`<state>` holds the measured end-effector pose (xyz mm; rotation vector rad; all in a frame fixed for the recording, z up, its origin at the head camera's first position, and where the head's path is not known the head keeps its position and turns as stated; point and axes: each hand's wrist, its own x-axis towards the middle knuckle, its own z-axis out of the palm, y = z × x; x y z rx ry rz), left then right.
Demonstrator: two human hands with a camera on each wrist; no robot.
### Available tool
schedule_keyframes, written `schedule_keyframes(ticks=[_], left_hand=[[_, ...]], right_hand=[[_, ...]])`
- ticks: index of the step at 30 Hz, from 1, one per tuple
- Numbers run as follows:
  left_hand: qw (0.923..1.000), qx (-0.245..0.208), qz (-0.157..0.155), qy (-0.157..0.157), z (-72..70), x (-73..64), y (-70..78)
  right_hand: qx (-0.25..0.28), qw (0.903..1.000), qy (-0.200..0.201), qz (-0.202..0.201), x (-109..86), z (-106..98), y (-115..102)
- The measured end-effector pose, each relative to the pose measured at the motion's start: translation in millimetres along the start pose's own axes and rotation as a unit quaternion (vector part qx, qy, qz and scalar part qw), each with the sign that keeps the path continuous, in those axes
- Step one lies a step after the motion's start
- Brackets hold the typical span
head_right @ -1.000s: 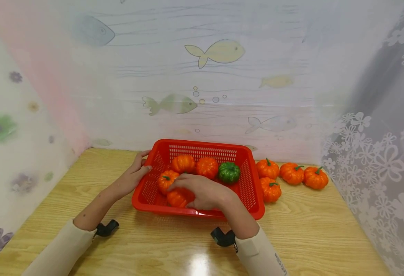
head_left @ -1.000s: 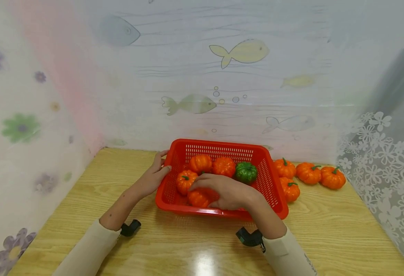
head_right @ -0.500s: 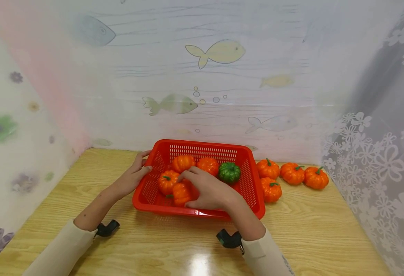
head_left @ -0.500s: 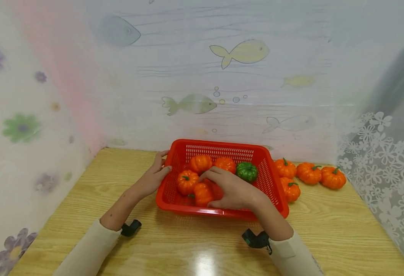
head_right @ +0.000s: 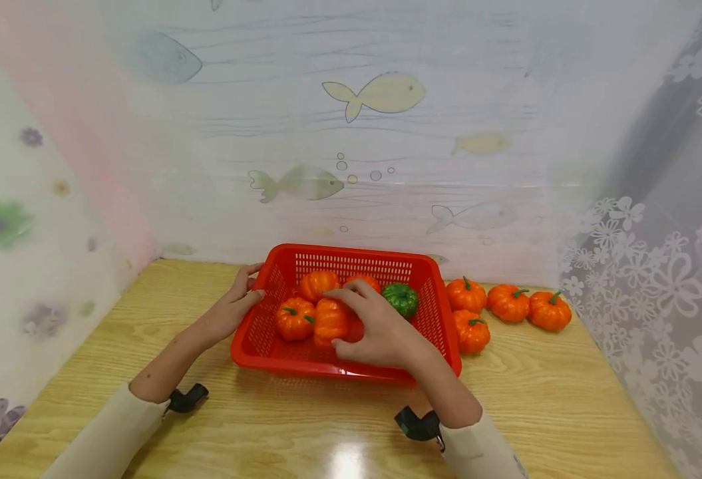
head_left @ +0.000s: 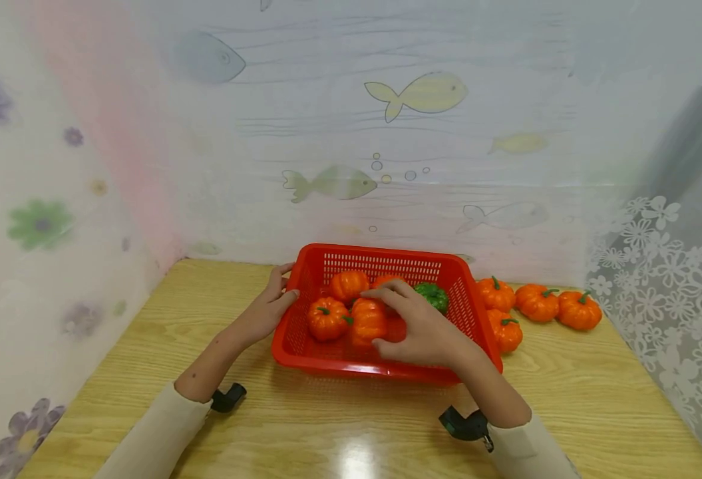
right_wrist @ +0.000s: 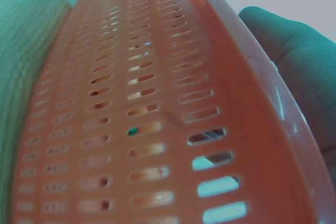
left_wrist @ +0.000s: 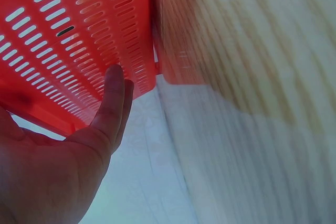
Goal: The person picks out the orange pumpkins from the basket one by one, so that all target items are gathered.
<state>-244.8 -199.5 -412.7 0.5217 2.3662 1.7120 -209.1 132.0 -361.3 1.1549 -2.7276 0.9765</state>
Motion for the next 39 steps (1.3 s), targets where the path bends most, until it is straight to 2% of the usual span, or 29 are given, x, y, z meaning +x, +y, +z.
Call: schedule_keyframes(ticks=[4,10,24,33,39], left_hand=[[1.0000,0.000,-0.007,0.002,-0.4,0.4,-1.6],[1.0000,-0.005,-0.006,0.000,-1.1,0.7,-2.9],[0.9999,0.007,-0.010,0.006,-0.3,-0.2,-0.6],[0.9999,0.011,-0.009,0.006,-0.2,0.2,-1.2],[0.9999,0.012,-0.006,0.005,-0.1,-0.1,-1.4]], right_hand=[[0.017,0.9994,0.029,-0.005,-6.1,-2,3],[0.011,0.9982,0.057,-0.015,-13.5,-5,7],[0.016,0.9971,0.071,0.022,-33.8,-16,15],[0.007,0.9932,0.113,0.024,-49.0,-21,26],[0.029,0.9910,0.121,0.051,-64.2,-29,33]])
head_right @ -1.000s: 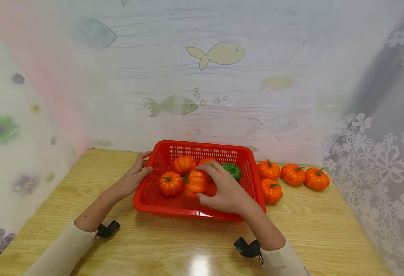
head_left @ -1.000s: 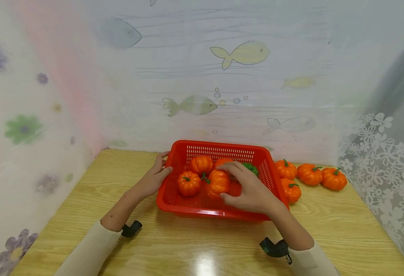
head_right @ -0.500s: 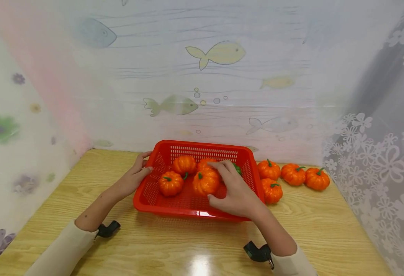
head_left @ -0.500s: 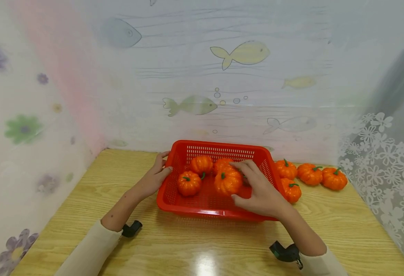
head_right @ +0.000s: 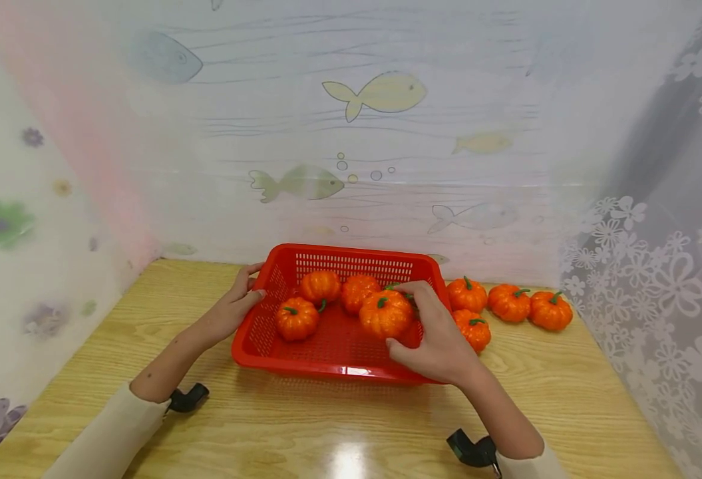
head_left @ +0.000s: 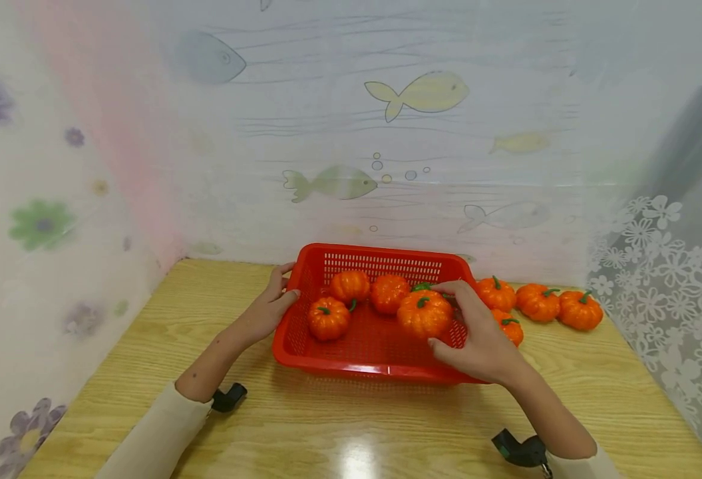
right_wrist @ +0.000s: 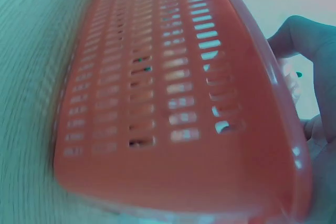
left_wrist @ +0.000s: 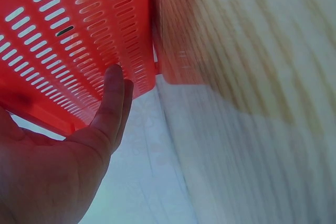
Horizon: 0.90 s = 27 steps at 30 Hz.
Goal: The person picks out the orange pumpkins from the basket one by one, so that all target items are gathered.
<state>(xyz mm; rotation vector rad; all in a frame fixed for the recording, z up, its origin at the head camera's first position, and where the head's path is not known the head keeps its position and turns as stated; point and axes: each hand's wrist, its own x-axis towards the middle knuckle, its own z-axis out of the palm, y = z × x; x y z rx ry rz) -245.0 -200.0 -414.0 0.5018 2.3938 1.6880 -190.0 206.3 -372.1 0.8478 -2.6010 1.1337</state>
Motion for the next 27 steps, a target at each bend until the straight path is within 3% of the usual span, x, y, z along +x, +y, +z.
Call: schedule_keyframes(ticks=[17,27], left_hand=[[1.0000,-0.006,0.000,-0.003,-0.6,1.3,-2.6],[0.9998,-0.017,-0.003,-0.005,-1.0,1.4,-2.0]], right_hand=[[0.054,0.9975,0.044,0.006,-32.2,-38,17],[0.021,0.9984,0.050,0.014,-47.6,-57,27]])
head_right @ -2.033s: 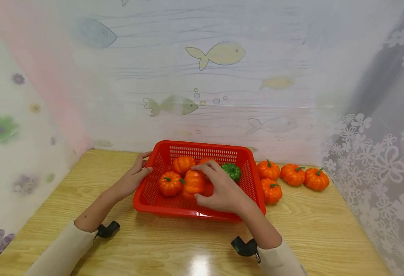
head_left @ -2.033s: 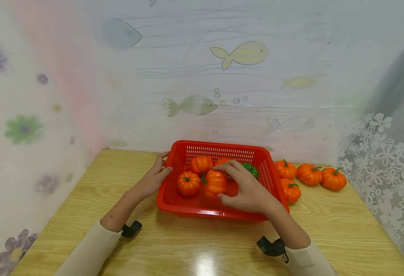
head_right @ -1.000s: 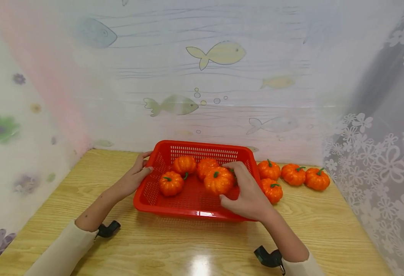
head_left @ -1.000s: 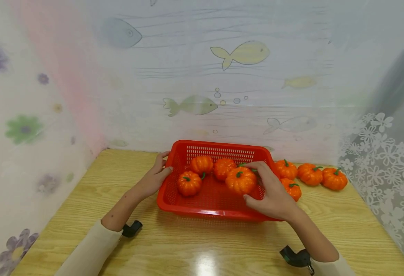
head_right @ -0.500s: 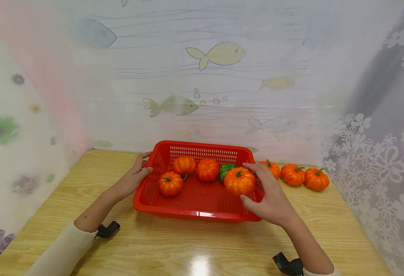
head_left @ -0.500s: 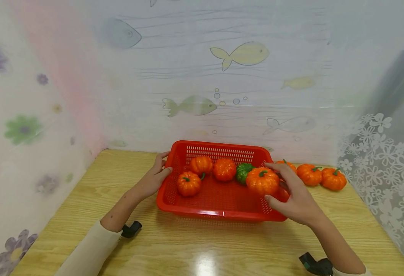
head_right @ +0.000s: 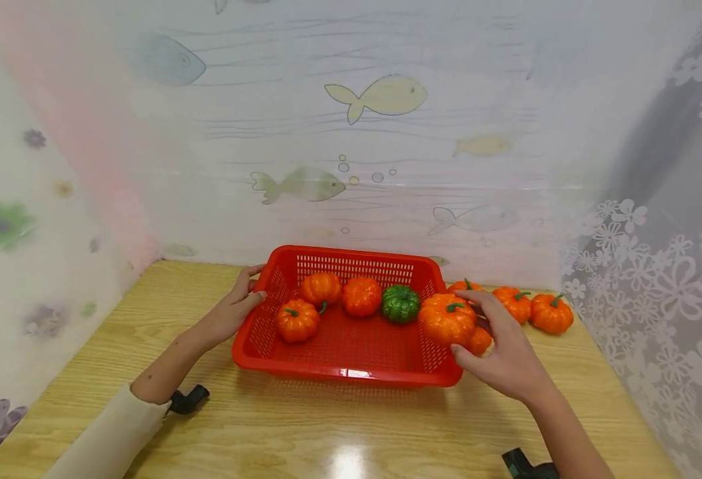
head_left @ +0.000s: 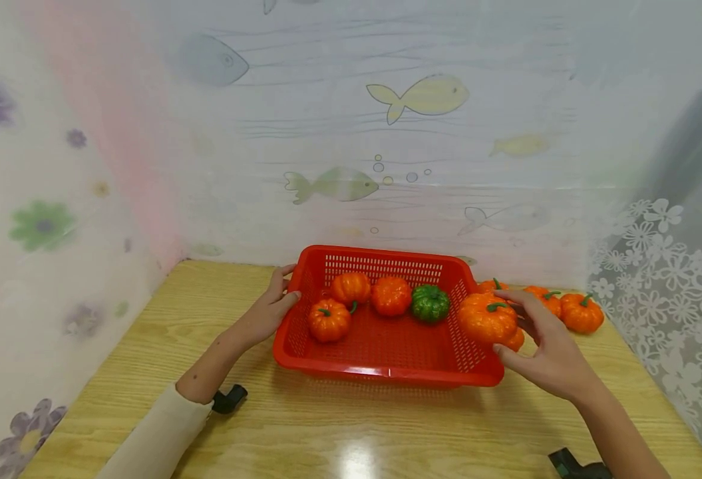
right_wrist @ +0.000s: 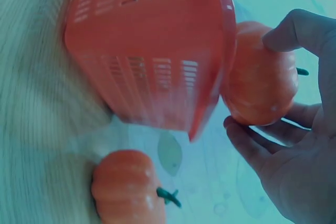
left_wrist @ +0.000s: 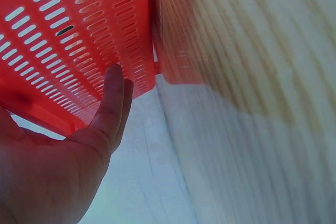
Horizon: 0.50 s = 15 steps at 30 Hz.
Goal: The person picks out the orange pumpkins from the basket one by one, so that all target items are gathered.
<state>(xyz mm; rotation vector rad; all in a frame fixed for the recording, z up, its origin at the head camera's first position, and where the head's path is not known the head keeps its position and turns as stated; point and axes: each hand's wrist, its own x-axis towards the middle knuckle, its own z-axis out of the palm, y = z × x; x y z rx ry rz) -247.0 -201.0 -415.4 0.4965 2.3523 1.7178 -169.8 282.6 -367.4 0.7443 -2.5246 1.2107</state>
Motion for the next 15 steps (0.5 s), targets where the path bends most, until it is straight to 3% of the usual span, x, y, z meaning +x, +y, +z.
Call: schedule_keyframes(ticks=[8,15], left_hand=[[1.0000,-0.001,0.002,0.000,0.2,-0.1,-0.1],[1.0000,-0.001,0.002,0.001,-0.1,1.2,-1.3]], right_hand=[[-0.006,0.9994,0.014,-0.030,-2.0,-15,11],[-0.018,0.9998,0.009,-0.009,-4.7,-29,28]])
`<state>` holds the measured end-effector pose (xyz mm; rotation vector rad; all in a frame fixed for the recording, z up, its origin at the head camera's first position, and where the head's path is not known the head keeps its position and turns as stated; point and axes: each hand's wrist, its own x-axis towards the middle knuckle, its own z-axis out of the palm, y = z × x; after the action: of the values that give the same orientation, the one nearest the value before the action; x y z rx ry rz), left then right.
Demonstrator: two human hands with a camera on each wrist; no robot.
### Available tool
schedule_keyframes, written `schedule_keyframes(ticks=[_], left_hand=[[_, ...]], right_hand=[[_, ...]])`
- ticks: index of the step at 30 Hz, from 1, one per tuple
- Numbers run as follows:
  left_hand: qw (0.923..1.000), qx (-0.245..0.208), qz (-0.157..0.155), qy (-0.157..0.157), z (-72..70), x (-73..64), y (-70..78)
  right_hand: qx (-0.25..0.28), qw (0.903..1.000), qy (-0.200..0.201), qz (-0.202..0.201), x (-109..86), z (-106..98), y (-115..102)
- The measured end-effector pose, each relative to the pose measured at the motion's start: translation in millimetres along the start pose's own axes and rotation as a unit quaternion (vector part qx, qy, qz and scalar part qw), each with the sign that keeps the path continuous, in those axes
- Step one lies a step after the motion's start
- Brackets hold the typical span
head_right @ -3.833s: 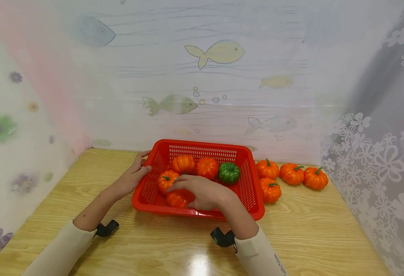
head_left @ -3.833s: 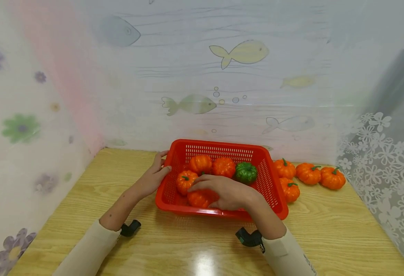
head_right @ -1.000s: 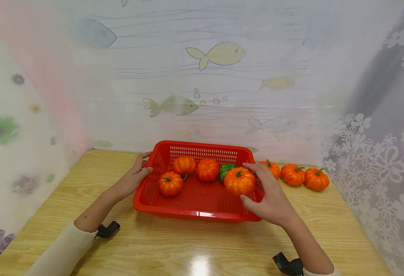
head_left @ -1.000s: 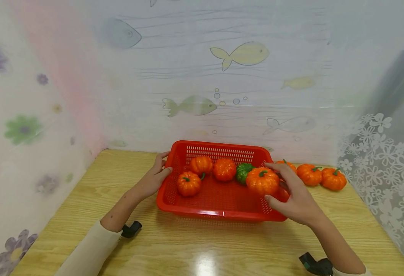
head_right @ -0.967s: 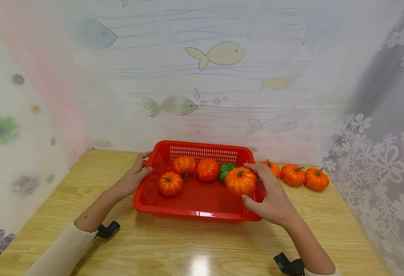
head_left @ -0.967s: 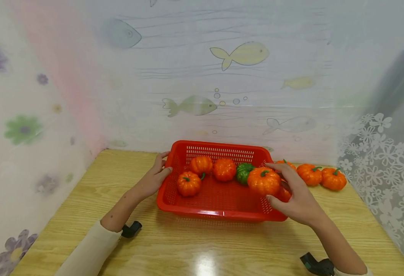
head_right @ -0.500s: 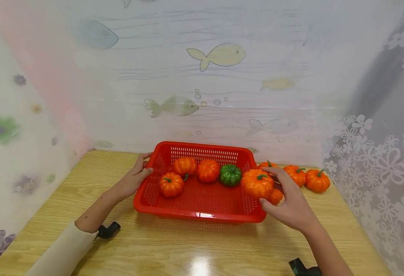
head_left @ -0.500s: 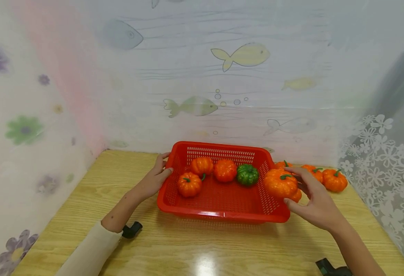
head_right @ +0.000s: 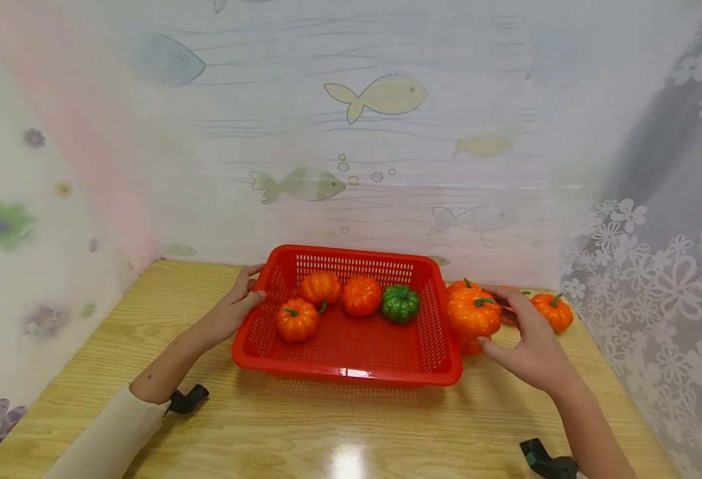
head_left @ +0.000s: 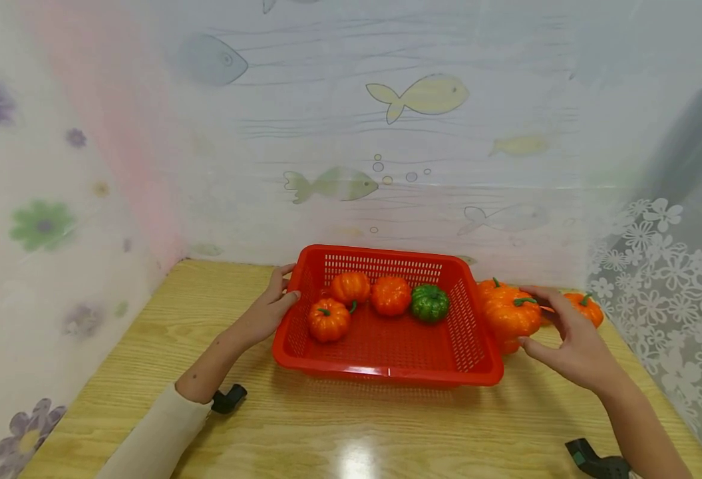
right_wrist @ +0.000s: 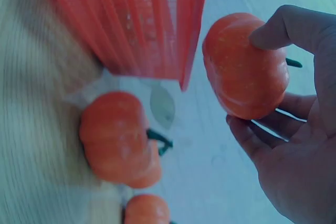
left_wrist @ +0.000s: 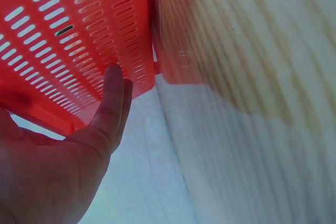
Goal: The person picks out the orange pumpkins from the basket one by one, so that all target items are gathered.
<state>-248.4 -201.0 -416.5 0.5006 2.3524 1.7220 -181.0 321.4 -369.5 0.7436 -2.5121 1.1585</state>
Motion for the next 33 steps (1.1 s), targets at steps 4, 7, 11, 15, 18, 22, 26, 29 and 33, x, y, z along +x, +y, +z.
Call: schedule_keyframes(ticks=[4,7,11,15,18,22,26,29,33], left_hand=[[1.0000,-0.002,0.001,-0.001,-0.3,0.1,-0.2],[1.0000,-0.002,0.002,-0.001,-0.2,-0.4,0.7],[1.0000,0.001,0.002,-0.001,-0.2,-1.4,2.5],[1.0000,0.004,-0.002,0.001,-0.3,-2.8,4.7],[1.0000,0.007,-0.003,0.003,-0.3,-3.8,6.1],[0.9999,0.010,-0.005,0.005,-0.1,-3.9,6.4],[0.9999,0.011,-0.006,0.004,0.1,-4.1,6.7],[0.9999,0.010,-0.005,0.003,0.1,-4.1,6.8],[1.0000,0.008,-0.005,0.001,0.1,-4.0,6.8]], right_hand=[[0.002,1.0000,0.000,0.003,-2.5,-8,12],[0.021,0.9998,0.000,0.004,-5.2,-13,23],[0.041,0.9991,-0.003,0.008,-9.3,-20,39],[0.050,0.9986,-0.007,0.017,-13.2,-25,53],[0.051,0.9980,-0.004,0.037,-16.4,-27,61],[0.050,0.9953,-0.003,0.083,-22.7,-32,71],[0.048,0.9925,-0.005,0.112,-28.5,-37,78],[0.039,0.9918,-0.012,0.121,-31.0,-39,83],[0.015,0.9909,-0.024,0.132,-33.1,-39,88]])
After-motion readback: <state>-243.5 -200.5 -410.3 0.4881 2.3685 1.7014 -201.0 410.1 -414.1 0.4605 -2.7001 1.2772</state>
